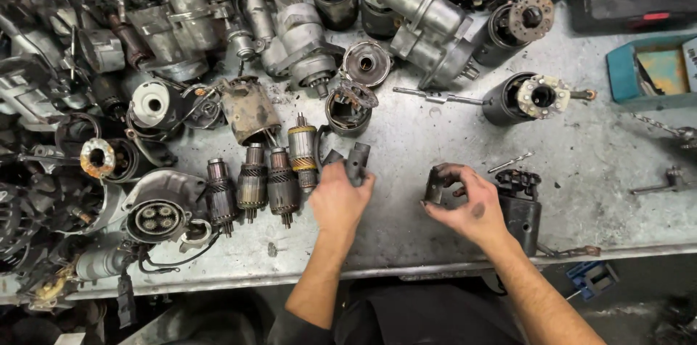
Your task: The person uses a power drill to drill into a cylindrical metal part secured in a blue floor vise. They then remove the part, place it on a workbench, and handle several small metal components before returning to the vise to secure the part again and resume drilling.
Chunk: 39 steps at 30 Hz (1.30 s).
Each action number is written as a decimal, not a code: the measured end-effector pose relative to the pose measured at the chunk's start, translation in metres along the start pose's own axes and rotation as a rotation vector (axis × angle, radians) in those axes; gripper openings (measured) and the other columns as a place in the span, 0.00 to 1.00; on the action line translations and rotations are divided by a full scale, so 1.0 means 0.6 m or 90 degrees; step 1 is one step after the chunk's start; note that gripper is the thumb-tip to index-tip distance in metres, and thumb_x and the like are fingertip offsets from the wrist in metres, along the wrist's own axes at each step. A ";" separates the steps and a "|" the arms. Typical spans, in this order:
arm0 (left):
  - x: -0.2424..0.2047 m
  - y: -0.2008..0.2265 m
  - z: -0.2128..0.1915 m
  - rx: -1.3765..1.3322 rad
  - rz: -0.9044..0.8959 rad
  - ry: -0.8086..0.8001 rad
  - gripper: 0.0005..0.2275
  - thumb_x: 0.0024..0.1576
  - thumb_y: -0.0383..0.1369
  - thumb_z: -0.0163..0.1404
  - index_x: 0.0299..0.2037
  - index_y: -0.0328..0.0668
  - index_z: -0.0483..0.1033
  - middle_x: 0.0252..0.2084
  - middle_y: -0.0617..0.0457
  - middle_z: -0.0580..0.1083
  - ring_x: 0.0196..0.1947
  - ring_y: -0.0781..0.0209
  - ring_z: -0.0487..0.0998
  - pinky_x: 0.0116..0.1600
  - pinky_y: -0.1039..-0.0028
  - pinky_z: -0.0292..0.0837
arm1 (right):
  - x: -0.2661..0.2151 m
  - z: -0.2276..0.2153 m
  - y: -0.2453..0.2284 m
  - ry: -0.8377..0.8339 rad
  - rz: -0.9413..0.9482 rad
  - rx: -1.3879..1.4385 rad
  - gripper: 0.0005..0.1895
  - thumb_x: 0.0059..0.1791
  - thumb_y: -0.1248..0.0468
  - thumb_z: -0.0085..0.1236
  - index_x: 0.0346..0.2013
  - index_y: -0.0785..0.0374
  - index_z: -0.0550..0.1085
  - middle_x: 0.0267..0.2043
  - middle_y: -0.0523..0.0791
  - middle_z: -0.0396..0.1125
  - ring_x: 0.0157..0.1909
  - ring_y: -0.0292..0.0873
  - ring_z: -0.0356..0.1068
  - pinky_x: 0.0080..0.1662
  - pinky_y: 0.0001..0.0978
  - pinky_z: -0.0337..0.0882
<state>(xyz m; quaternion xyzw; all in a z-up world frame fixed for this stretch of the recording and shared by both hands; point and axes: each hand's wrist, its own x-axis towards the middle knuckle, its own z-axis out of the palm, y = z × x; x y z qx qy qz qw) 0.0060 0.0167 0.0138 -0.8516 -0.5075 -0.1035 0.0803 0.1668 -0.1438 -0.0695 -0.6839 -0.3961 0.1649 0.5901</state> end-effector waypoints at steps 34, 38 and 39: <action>-0.157 0.045 0.009 -1.242 -0.264 -0.491 0.22 0.61 0.29 0.53 0.67 0.36 0.69 0.57 0.50 0.76 0.51 0.60 0.79 0.52 0.67 0.78 | -0.032 -0.053 -0.060 -0.096 -0.332 -0.030 0.30 0.33 0.59 0.76 0.45 0.63 0.74 0.51 0.49 0.73 0.52 0.53 0.74 0.60 0.48 0.69; -0.163 0.033 0.021 -1.295 -0.278 -0.538 0.23 0.60 0.28 0.55 0.67 0.36 0.68 0.57 0.47 0.76 0.54 0.55 0.78 0.56 0.62 0.78 | -0.033 -0.057 -0.068 -0.102 -0.339 0.008 0.28 0.35 0.59 0.76 0.45 0.63 0.74 0.53 0.49 0.73 0.53 0.53 0.74 0.58 0.44 0.71; -0.165 0.032 0.022 -1.295 -0.278 -0.538 0.23 0.60 0.28 0.55 0.67 0.36 0.68 0.57 0.47 0.76 0.54 0.55 0.78 0.56 0.62 0.78 | -0.033 -0.057 -0.069 -0.103 -0.339 0.008 0.28 0.35 0.59 0.76 0.45 0.63 0.74 0.53 0.49 0.73 0.53 0.53 0.74 0.58 0.44 0.71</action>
